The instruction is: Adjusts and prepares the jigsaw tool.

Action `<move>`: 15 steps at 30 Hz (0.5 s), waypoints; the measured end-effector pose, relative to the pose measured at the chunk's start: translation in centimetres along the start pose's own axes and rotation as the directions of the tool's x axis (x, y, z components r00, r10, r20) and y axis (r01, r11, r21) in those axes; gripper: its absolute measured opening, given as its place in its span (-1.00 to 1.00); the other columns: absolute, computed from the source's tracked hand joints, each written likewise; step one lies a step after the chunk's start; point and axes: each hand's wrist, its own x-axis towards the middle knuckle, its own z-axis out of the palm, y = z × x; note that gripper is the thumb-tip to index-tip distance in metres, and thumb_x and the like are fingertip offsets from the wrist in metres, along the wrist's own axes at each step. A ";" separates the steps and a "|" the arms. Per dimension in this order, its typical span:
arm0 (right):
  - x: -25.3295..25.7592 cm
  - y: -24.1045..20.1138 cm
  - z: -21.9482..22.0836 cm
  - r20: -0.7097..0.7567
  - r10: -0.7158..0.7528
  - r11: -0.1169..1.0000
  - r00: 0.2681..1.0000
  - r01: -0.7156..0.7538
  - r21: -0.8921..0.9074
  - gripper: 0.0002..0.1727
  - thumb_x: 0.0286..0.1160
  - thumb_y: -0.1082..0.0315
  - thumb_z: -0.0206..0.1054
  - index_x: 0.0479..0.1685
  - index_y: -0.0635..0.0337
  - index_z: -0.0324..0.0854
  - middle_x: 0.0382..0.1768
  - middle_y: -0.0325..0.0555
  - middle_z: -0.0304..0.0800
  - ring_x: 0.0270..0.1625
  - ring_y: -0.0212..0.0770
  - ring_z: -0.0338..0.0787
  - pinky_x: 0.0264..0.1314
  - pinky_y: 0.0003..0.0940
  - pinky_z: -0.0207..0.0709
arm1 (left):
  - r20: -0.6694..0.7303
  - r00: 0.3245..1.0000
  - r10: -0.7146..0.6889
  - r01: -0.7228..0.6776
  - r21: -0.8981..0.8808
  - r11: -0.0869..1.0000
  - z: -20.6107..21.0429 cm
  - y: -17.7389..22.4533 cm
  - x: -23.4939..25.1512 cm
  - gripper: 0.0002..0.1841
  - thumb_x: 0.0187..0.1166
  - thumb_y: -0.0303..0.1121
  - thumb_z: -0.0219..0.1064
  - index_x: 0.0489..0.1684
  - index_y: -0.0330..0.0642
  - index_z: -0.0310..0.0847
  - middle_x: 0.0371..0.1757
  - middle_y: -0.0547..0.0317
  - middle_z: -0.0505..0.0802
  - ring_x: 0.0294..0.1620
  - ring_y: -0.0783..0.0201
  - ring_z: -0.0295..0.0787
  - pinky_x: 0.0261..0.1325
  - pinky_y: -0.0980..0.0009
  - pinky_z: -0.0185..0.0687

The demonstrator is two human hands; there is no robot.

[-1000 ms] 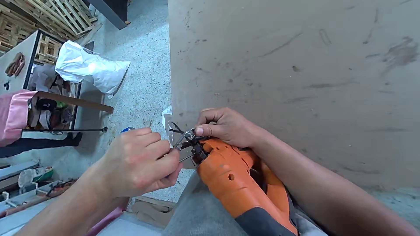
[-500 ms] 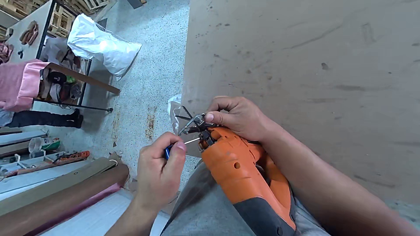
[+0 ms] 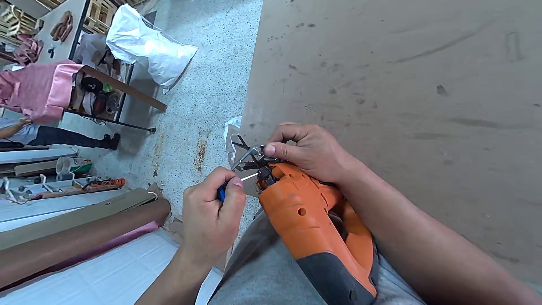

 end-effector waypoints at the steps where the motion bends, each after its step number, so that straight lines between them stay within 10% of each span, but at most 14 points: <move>1: 0.0 0.0 0.0 0.001 0.004 1.000 1.000 -0.004 0.001 -0.67 0.51 -0.18 0.43 -0.40 -0.21 0.85 -0.33 -0.53 0.78 -0.26 -0.51 0.73 -0.27 -0.48 0.61 | -0.004 1.000 -0.001 0.001 0.011 1.000 0.0 0.1 0.0 -0.74 0.72 -0.23 0.12 -0.34 0.00 0.70 -0.70 0.38 0.52 -0.79 0.44 0.35 -0.77 0.48 0.27; 15: 0.1 0.1 -0.3 0.002 -0.007 1.000 1.000 0.007 -0.014 -0.66 0.53 -0.19 0.41 -0.40 -0.21 0.83 -0.31 -0.55 0.79 -0.26 -0.54 0.72 -0.27 -0.51 0.60 | 0.015 0.998 -0.053 0.052 0.079 0.996 0.0 1.0 0.5 -0.72 0.72 -0.21 0.10 -0.36 0.03 0.68 -0.72 0.38 0.51 -0.81 0.42 0.35 -0.79 0.47 0.27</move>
